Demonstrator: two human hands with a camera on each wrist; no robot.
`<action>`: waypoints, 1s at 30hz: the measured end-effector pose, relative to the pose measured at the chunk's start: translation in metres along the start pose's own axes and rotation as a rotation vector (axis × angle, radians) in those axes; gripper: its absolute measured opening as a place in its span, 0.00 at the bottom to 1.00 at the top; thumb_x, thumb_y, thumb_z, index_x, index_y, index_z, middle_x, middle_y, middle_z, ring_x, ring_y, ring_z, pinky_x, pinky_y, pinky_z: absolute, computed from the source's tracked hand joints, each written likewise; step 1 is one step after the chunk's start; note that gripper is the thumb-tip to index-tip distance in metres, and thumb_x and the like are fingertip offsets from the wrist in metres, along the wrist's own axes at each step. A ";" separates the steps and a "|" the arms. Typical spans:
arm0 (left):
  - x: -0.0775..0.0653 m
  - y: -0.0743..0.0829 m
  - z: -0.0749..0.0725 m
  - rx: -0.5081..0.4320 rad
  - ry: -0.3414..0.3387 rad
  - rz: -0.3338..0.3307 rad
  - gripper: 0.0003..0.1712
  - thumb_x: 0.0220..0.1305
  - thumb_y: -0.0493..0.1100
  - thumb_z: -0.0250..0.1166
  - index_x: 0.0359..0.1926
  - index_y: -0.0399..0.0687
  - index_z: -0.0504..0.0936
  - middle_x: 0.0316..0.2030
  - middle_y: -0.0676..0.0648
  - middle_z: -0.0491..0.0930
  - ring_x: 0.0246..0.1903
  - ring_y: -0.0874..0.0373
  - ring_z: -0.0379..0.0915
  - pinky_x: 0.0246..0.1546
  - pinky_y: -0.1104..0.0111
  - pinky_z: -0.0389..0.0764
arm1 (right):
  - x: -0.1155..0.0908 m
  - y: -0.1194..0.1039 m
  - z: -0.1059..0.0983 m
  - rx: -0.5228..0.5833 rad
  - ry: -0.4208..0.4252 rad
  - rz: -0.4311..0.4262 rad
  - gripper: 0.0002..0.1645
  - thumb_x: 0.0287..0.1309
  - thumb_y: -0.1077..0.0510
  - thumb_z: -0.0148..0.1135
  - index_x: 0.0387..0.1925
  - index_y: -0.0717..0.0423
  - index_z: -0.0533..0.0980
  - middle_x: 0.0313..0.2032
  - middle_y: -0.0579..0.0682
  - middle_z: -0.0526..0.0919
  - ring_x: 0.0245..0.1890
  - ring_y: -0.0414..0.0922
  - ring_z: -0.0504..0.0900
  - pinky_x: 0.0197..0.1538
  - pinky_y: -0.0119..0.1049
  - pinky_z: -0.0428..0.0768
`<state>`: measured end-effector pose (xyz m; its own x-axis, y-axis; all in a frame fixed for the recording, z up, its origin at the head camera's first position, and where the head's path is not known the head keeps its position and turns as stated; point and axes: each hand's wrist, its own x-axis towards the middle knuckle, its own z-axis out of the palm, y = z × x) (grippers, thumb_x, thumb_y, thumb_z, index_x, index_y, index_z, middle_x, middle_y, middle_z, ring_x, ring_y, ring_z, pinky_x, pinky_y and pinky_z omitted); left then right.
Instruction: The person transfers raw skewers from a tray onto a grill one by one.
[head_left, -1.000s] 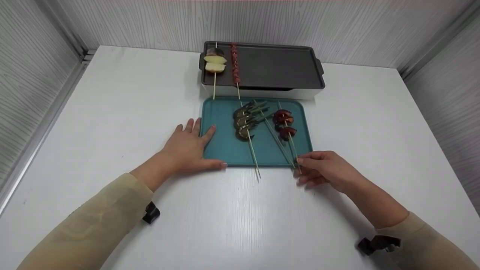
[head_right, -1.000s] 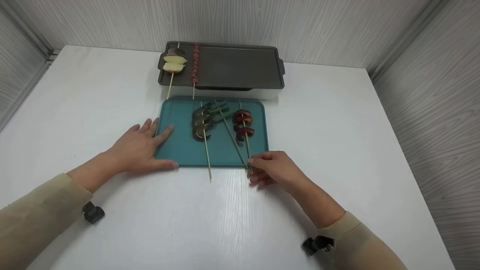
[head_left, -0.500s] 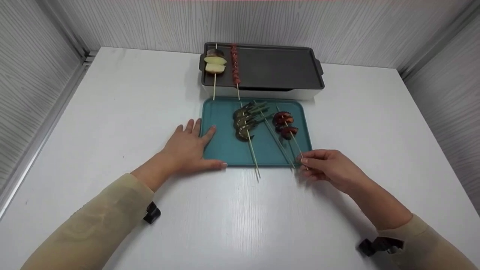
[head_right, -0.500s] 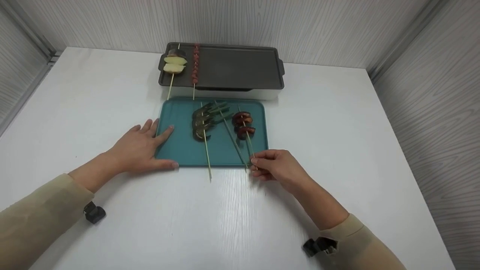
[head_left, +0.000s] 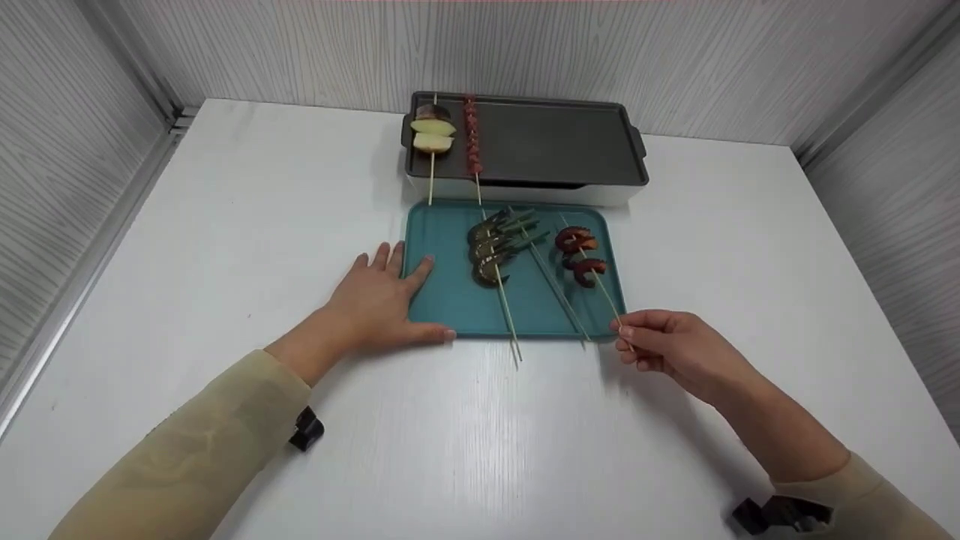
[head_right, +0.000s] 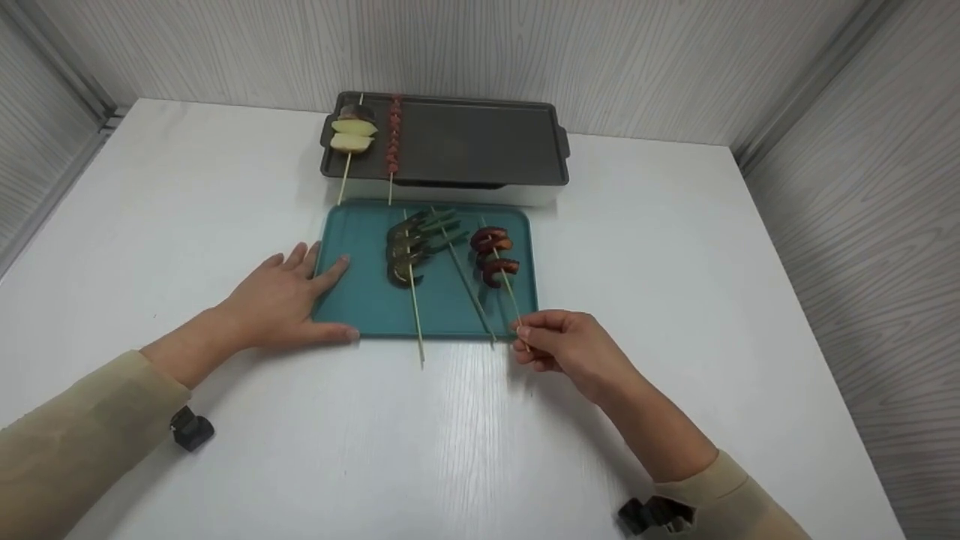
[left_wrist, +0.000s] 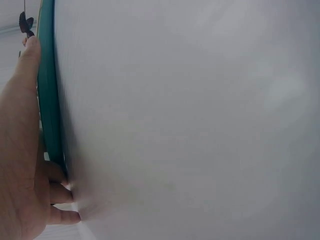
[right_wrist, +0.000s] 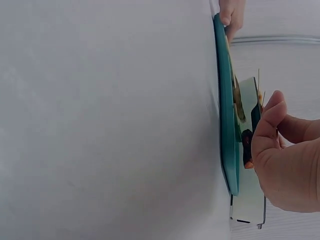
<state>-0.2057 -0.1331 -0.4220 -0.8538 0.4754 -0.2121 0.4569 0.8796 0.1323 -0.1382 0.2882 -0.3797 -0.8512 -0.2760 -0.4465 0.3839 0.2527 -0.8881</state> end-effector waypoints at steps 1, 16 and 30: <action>0.000 0.000 0.000 -0.001 0.002 0.001 0.74 0.55 0.94 0.44 0.86 0.49 0.49 0.79 0.22 0.46 0.79 0.26 0.42 0.74 0.34 0.53 | -0.002 -0.001 0.000 -0.003 0.001 -0.006 0.26 0.78 0.55 0.62 0.65 0.73 0.74 0.40 0.51 0.85 0.41 0.42 0.83 0.45 0.32 0.82; -0.001 0.000 0.001 -0.011 0.011 0.007 0.75 0.54 0.95 0.41 0.86 0.48 0.48 0.79 0.22 0.45 0.79 0.26 0.41 0.74 0.33 0.51 | -0.022 -0.026 -0.014 -0.028 0.096 -0.104 0.25 0.76 0.52 0.65 0.64 0.65 0.78 0.41 0.52 0.84 0.39 0.42 0.83 0.44 0.32 0.83; -0.001 -0.001 0.001 -0.007 0.031 0.005 0.74 0.55 0.94 0.44 0.86 0.48 0.51 0.79 0.22 0.48 0.79 0.26 0.43 0.74 0.33 0.54 | 0.026 -0.071 -0.041 0.261 0.185 -0.193 0.15 0.72 0.56 0.69 0.54 0.60 0.85 0.39 0.50 0.85 0.37 0.41 0.81 0.40 0.29 0.81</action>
<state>-0.2051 -0.1338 -0.4233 -0.8592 0.4786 -0.1811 0.4591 0.8772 0.1401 -0.2028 0.3013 -0.3235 -0.9579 -0.1170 -0.2622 0.2683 -0.0396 -0.9625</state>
